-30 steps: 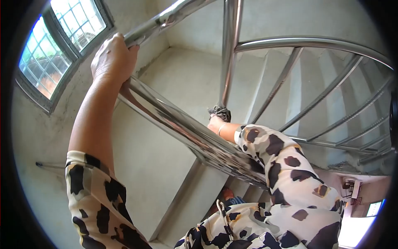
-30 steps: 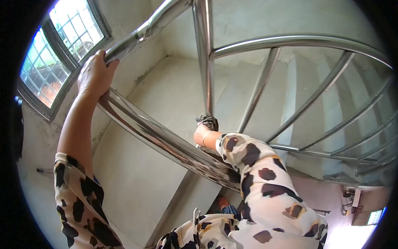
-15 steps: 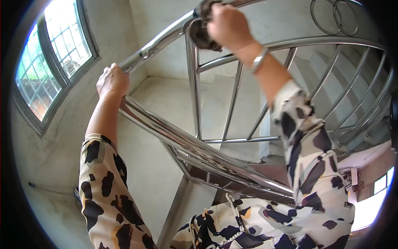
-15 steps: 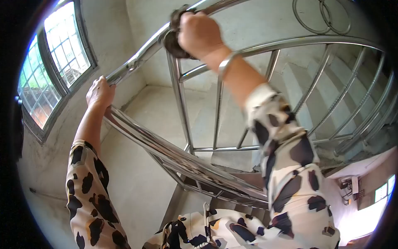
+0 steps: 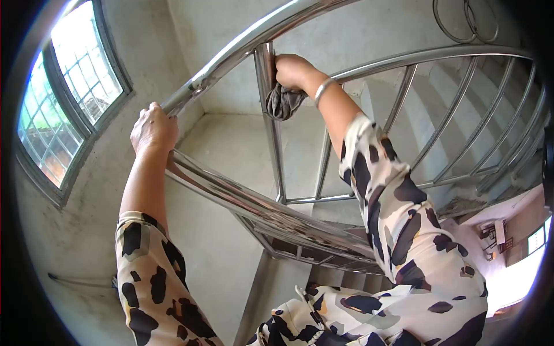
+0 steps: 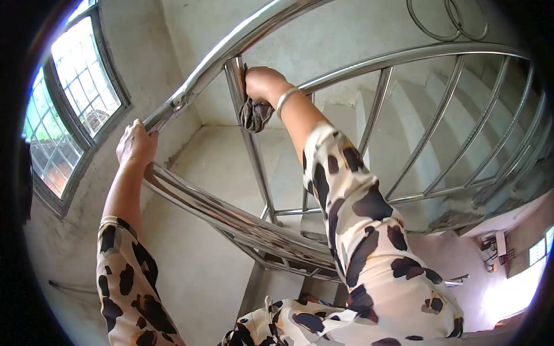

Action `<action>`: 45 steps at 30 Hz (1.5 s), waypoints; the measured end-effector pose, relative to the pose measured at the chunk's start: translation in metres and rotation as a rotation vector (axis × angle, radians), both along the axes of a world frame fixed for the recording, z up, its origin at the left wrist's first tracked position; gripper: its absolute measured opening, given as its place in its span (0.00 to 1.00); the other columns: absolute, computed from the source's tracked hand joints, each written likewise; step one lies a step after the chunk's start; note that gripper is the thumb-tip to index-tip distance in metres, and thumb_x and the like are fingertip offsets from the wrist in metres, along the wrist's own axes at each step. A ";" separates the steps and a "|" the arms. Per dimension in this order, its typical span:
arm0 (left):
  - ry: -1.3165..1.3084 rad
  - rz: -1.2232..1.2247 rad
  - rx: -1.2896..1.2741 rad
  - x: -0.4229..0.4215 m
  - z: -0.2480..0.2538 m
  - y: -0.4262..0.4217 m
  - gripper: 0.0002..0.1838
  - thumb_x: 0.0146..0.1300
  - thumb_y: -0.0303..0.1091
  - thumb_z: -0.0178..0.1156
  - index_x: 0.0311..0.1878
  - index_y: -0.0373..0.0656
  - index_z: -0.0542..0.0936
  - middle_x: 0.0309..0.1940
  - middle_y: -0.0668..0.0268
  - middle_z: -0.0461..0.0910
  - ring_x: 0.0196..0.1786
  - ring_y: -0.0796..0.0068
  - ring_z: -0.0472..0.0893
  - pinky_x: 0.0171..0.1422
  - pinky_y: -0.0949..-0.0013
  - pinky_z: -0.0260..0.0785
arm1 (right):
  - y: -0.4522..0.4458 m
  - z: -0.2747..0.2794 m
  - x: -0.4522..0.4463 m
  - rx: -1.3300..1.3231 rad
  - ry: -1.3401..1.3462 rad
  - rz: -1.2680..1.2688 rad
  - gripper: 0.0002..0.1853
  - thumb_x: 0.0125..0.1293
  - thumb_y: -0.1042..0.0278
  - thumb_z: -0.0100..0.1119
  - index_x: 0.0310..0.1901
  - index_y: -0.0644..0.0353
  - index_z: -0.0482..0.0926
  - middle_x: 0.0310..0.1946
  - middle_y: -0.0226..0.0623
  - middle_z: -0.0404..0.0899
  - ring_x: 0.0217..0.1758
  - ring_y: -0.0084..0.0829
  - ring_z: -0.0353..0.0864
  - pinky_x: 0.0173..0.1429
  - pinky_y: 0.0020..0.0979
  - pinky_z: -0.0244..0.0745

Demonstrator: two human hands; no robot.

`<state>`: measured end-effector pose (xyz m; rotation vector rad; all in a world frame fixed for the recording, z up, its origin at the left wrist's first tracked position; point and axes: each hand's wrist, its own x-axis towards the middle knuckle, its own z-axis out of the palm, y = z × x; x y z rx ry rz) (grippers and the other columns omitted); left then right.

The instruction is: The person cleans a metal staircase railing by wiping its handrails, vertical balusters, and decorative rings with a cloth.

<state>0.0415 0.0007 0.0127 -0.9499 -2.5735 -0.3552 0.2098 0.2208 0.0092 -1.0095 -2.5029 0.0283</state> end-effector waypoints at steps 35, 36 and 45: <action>0.122 -0.026 -0.058 -0.018 -0.014 0.007 0.23 0.56 0.50 0.54 0.48 0.42 0.72 0.46 0.54 0.75 0.50 0.55 0.75 0.52 0.56 0.67 | -0.041 -0.274 0.061 -0.217 0.321 -0.008 0.12 0.47 0.78 0.49 0.37 0.63 0.74 0.34 0.50 0.76 0.40 0.48 0.74 0.46 0.37 0.70; 0.136 -0.032 -0.068 -0.020 -0.016 0.008 0.24 0.56 0.51 0.53 0.48 0.42 0.72 0.46 0.54 0.75 0.50 0.54 0.75 0.52 0.56 0.67 | -0.034 -0.281 0.065 -0.363 0.496 -0.106 0.13 0.47 0.78 0.49 0.37 0.65 0.75 0.34 0.51 0.76 0.39 0.50 0.74 0.46 0.38 0.70; 0.250 -0.104 -0.135 -0.034 -0.021 0.011 0.30 0.57 0.51 0.52 0.55 0.35 0.68 0.45 0.47 0.75 0.48 0.50 0.75 0.51 0.58 0.66 | -0.054 -0.236 0.005 -0.027 1.182 0.136 0.20 0.45 0.84 0.43 0.44 0.64 0.70 0.37 0.50 0.71 0.41 0.49 0.71 0.49 0.38 0.67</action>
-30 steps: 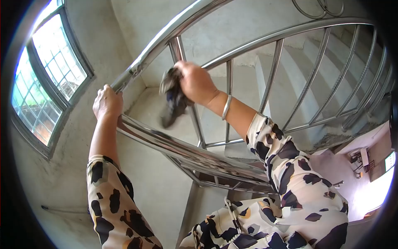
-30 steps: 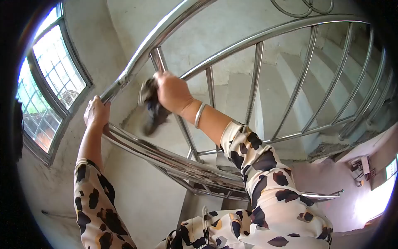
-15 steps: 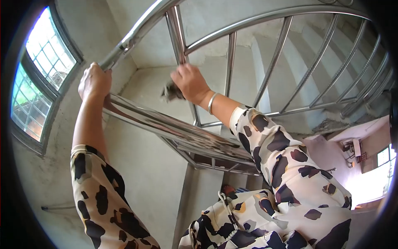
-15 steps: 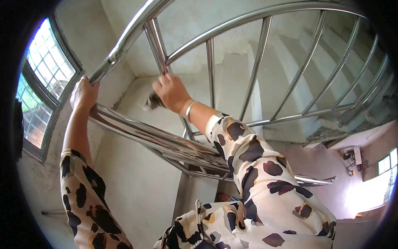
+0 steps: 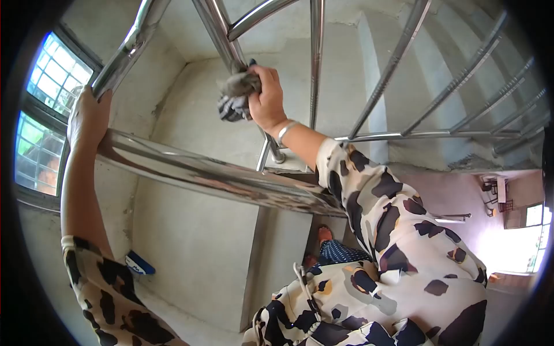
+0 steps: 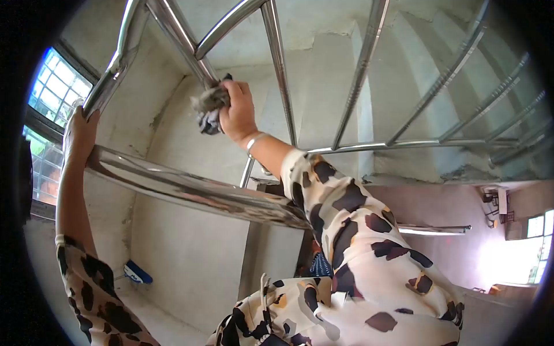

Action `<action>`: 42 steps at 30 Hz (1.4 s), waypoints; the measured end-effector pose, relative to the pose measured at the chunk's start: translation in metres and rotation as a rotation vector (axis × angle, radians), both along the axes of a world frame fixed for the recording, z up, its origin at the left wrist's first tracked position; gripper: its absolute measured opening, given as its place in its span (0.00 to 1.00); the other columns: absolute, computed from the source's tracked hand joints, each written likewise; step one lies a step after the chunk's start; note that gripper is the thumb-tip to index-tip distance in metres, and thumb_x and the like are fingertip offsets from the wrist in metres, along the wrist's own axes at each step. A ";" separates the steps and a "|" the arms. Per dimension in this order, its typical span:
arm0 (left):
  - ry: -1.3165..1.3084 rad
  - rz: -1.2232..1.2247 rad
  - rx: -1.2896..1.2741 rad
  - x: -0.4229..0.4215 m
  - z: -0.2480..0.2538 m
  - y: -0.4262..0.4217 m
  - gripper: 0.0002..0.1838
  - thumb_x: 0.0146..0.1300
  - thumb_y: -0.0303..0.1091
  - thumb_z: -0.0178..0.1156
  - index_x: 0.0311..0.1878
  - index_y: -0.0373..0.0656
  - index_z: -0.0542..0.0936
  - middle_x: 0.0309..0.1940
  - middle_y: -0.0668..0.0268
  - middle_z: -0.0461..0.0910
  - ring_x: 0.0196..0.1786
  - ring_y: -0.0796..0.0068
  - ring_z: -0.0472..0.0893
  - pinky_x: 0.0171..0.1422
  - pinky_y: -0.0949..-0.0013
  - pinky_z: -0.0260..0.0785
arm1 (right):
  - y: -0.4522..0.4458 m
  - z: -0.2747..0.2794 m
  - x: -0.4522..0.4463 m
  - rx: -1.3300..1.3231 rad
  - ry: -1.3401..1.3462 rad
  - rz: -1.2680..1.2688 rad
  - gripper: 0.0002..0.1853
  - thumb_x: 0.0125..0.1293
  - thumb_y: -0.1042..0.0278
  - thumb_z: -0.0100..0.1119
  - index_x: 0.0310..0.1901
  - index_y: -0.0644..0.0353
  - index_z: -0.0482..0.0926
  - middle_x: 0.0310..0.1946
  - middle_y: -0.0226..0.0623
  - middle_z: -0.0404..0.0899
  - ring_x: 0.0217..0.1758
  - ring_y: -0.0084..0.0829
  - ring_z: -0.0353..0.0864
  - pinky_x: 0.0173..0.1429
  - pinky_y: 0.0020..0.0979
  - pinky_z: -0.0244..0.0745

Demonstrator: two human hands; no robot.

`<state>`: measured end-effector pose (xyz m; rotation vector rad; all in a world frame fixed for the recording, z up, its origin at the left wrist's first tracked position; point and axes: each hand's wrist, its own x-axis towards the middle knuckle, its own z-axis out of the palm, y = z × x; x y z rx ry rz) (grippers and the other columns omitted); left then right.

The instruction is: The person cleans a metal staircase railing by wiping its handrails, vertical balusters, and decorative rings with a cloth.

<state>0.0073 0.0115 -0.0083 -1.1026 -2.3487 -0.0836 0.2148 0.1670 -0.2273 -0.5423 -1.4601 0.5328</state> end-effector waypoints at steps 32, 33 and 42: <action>0.004 0.109 0.012 -0.029 -0.004 0.000 0.35 0.56 0.54 0.54 0.59 0.37 0.66 0.50 0.48 0.73 0.53 0.56 0.73 0.58 0.62 0.63 | -0.059 -0.269 0.052 -1.560 -0.177 0.738 0.13 0.52 0.80 0.43 0.39 0.63 0.75 0.32 0.42 0.77 0.35 0.38 0.79 0.39 0.38 0.76; -0.040 0.128 0.010 -0.026 -0.003 0.001 0.34 0.56 0.53 0.54 0.59 0.37 0.66 0.50 0.48 0.73 0.54 0.56 0.73 0.58 0.62 0.63 | -0.040 -0.278 0.050 -1.951 0.268 0.606 0.10 0.54 0.79 0.43 0.36 0.64 0.75 0.30 0.40 0.77 0.31 0.37 0.80 0.34 0.39 0.78; -0.087 -0.040 0.102 -0.025 -0.010 -0.004 0.28 0.59 0.47 0.53 0.57 0.37 0.67 0.44 0.53 0.75 0.46 0.61 0.76 0.51 0.64 0.65 | -0.046 -0.273 0.001 -1.885 0.098 0.639 0.07 0.48 0.80 0.48 0.31 0.63 0.72 0.27 0.38 0.71 0.31 0.33 0.72 0.29 0.41 0.66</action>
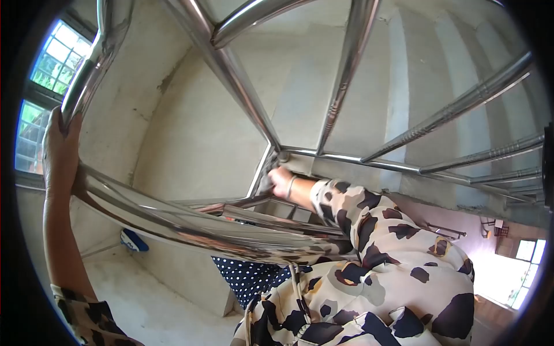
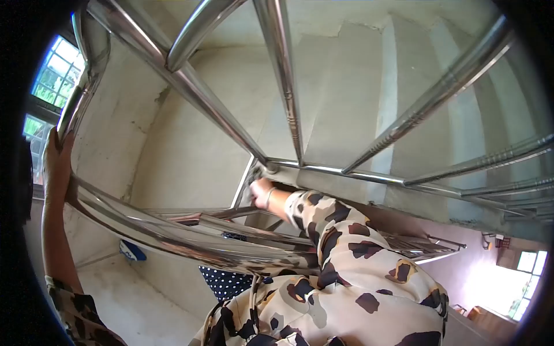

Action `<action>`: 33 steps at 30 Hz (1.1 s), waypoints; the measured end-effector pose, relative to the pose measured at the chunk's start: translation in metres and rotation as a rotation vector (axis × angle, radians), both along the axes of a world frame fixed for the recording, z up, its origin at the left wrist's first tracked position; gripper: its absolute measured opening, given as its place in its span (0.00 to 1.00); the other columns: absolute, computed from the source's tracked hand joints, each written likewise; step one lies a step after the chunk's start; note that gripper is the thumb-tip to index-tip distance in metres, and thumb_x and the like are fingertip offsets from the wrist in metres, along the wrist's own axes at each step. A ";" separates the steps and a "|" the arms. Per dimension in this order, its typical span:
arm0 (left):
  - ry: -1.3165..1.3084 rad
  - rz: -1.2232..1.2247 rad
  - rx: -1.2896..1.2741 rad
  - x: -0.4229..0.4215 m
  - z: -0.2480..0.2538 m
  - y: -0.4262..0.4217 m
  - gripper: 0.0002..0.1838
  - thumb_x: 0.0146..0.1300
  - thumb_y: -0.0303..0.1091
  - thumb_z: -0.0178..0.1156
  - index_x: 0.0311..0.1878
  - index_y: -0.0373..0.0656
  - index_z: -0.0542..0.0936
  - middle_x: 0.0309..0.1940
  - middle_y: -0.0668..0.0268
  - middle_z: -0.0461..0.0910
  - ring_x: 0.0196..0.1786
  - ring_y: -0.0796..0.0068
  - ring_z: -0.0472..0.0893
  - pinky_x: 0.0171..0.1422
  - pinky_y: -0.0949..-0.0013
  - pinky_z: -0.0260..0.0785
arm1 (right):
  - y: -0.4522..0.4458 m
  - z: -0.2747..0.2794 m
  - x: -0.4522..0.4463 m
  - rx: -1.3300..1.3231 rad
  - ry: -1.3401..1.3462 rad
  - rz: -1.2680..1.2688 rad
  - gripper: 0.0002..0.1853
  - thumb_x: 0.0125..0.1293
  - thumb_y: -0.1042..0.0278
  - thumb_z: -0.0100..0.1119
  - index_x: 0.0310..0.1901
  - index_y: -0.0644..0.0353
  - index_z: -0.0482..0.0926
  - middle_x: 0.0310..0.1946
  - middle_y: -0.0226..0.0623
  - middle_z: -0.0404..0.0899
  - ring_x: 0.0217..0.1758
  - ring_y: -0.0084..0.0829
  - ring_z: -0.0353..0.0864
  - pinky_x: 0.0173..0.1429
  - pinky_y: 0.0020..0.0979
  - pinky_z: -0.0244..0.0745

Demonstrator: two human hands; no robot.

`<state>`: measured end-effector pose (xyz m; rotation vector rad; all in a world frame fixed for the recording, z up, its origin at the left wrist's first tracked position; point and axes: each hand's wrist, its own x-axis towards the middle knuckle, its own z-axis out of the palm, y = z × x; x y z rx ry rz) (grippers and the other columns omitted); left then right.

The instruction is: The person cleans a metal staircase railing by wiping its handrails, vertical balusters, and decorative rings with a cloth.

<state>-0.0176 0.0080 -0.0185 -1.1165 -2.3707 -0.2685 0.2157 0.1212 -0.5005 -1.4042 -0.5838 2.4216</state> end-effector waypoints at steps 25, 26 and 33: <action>0.080 -0.019 -0.064 -0.040 -0.005 0.002 0.32 0.57 0.45 0.52 0.60 0.33 0.62 0.52 0.45 0.70 0.57 0.51 0.69 0.60 0.61 0.60 | 0.066 0.123 0.086 2.350 -0.745 0.625 0.09 0.50 0.71 0.49 0.32 0.65 0.74 0.37 0.45 0.73 0.38 0.39 0.73 0.44 0.33 0.73; 0.085 -0.034 -0.071 -0.031 -0.004 0.002 0.32 0.57 0.45 0.52 0.60 0.33 0.62 0.52 0.45 0.70 0.57 0.51 0.69 0.60 0.61 0.60 | 0.070 0.096 0.076 2.238 -0.765 0.757 0.10 0.51 0.70 0.49 0.33 0.65 0.75 0.37 0.44 0.73 0.40 0.39 0.74 0.44 0.33 0.73; 0.173 -0.090 0.011 -0.053 -0.010 -0.005 0.31 0.58 0.43 0.53 0.61 0.33 0.62 0.53 0.47 0.70 0.56 0.53 0.70 0.60 0.61 0.60 | 0.082 0.052 0.010 1.454 -1.108 1.234 0.17 0.57 0.65 0.53 0.49 0.60 0.76 0.50 0.38 0.74 0.56 0.42 0.71 0.56 0.50 0.65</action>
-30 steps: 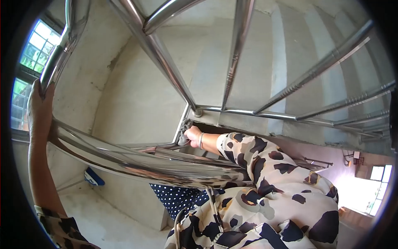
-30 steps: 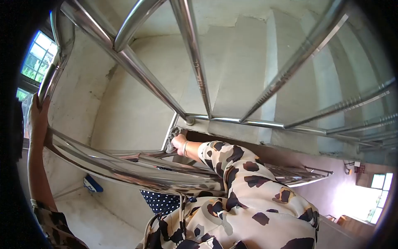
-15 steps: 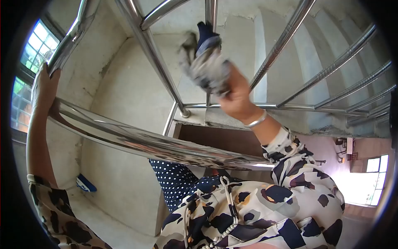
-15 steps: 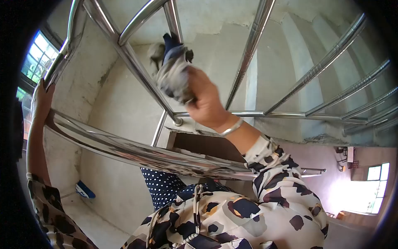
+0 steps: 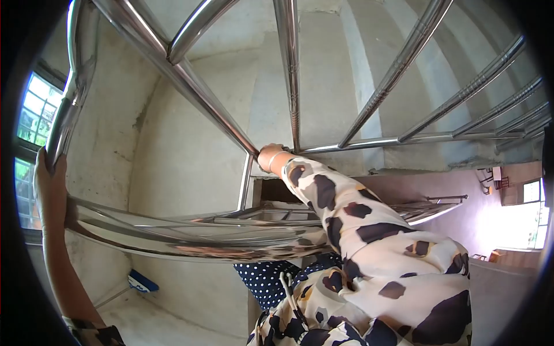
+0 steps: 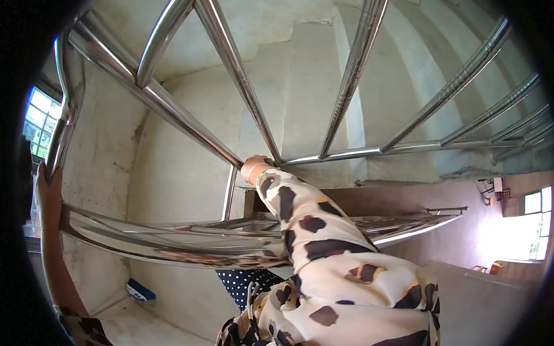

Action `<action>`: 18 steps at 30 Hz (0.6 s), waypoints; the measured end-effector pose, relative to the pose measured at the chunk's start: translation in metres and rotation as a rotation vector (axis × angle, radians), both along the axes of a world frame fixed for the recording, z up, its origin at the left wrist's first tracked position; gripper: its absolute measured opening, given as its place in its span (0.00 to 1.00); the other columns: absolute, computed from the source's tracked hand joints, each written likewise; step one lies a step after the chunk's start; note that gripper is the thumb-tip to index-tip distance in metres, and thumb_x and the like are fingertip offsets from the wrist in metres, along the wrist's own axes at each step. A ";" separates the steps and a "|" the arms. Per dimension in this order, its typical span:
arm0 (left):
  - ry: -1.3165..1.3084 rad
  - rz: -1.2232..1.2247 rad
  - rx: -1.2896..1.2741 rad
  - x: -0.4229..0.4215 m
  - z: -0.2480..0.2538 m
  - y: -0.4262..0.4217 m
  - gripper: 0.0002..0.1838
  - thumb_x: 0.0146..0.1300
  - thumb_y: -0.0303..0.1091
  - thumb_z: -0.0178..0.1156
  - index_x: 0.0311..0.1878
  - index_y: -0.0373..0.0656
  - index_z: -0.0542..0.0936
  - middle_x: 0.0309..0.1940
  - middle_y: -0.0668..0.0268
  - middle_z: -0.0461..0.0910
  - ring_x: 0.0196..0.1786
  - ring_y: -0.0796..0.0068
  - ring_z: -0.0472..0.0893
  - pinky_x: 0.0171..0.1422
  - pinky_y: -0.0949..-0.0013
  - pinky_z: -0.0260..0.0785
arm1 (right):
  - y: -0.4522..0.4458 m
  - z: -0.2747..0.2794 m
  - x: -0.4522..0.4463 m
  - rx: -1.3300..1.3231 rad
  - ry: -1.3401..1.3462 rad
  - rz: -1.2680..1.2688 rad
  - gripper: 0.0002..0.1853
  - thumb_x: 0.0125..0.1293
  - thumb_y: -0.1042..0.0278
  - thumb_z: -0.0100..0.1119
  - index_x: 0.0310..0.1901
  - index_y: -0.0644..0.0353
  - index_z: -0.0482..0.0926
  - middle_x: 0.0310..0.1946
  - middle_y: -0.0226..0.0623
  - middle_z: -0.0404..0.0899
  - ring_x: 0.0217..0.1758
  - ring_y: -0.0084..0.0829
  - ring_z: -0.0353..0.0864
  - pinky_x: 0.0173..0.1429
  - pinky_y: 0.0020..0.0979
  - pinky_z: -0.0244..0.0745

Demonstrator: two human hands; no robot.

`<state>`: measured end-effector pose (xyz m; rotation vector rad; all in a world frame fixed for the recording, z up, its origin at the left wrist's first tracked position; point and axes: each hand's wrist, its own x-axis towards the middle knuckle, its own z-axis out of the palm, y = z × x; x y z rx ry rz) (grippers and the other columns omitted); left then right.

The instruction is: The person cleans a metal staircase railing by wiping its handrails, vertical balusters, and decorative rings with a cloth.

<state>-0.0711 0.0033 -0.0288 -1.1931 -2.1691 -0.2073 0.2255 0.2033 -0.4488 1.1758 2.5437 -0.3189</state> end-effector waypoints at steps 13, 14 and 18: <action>-0.161 -0.005 0.018 0.033 -0.001 0.000 0.31 0.57 0.41 0.55 0.61 0.34 0.63 0.51 0.51 0.72 0.55 0.60 0.72 0.59 0.64 0.61 | -0.001 0.047 0.053 -0.033 -0.001 0.324 0.10 0.53 0.69 0.53 0.35 0.59 0.80 0.34 0.44 0.79 0.40 0.44 0.79 0.43 0.42 0.74; -0.159 0.001 0.012 0.032 -0.002 -0.002 0.31 0.57 0.41 0.55 0.61 0.34 0.63 0.51 0.51 0.72 0.55 0.60 0.72 0.59 0.64 0.61 | 0.005 0.033 0.046 -0.039 0.003 0.330 0.10 0.53 0.69 0.53 0.35 0.59 0.80 0.34 0.44 0.79 0.40 0.44 0.79 0.43 0.42 0.74; -0.084 0.055 0.017 0.029 -0.005 -0.005 0.31 0.58 0.41 0.54 0.62 0.36 0.62 0.53 0.51 0.70 0.56 0.60 0.70 0.60 0.63 0.60 | 0.021 -0.009 0.011 0.080 0.526 -0.148 0.10 0.55 0.72 0.44 0.33 0.63 0.76 0.38 0.53 0.75 0.44 0.49 0.75 0.49 0.39 0.71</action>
